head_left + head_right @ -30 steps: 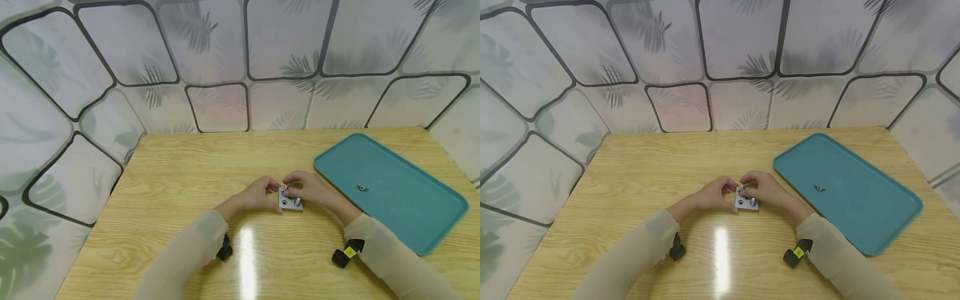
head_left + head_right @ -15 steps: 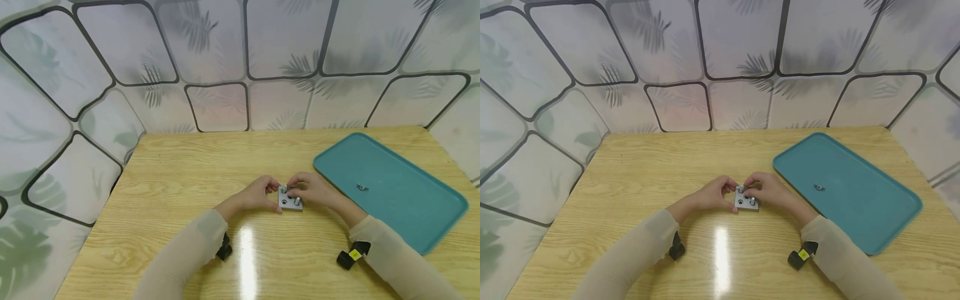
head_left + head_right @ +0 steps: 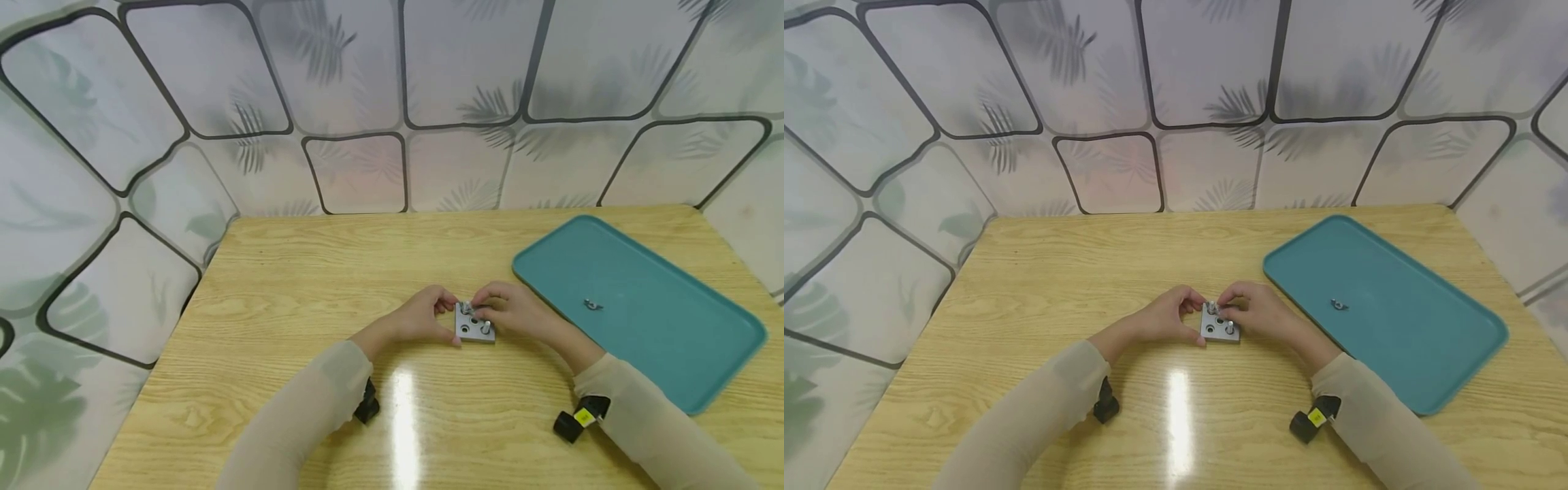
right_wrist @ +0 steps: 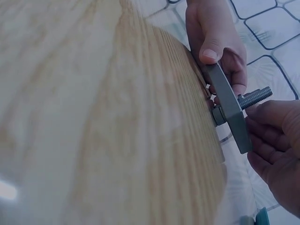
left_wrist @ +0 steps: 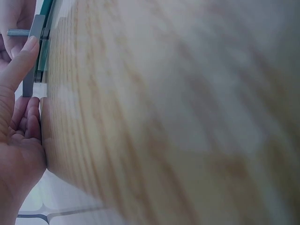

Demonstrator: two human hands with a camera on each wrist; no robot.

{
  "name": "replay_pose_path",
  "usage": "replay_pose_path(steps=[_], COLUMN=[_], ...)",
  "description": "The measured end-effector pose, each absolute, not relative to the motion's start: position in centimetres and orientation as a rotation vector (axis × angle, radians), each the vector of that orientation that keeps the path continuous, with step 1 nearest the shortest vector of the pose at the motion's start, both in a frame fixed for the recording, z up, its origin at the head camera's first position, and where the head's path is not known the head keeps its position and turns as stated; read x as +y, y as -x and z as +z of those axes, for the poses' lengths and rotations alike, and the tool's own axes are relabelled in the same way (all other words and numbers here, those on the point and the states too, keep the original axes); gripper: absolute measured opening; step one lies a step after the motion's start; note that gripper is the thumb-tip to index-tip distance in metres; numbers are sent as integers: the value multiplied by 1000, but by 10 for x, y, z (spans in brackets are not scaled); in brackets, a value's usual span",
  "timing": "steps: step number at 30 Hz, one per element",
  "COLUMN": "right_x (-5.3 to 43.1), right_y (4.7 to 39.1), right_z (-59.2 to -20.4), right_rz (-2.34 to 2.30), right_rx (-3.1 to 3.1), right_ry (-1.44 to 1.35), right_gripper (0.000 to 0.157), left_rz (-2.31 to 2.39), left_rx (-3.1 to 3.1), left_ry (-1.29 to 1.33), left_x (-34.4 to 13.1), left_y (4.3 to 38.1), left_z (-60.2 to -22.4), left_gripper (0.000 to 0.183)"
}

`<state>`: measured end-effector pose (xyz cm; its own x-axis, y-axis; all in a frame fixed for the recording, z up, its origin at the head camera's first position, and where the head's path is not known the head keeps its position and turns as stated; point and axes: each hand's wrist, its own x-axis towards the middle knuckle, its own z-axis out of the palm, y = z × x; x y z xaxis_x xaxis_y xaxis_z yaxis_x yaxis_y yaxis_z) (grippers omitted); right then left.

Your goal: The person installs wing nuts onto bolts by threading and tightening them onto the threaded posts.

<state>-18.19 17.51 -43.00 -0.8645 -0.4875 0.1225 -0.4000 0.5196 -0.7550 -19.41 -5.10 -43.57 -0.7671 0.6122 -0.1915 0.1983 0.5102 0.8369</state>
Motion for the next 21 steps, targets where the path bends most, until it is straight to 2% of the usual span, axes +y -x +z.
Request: replay_pose_path(steps=[12, 21], right_x=[171, 165], right_y=[188, 190], right_z=[-427, -424], right_rz=[-1226, -1215], right_rx=[2630, 2609], right_ry=[669, 653], right_gripper=[30, 31], left_rz=[1182, 1191], left_rx=[2272, 2266], left_ry=[-658, -642], left_x=[-51, -52], left_y=[194, 193], left_z=[-435, -434], left_gripper=[70, 69])
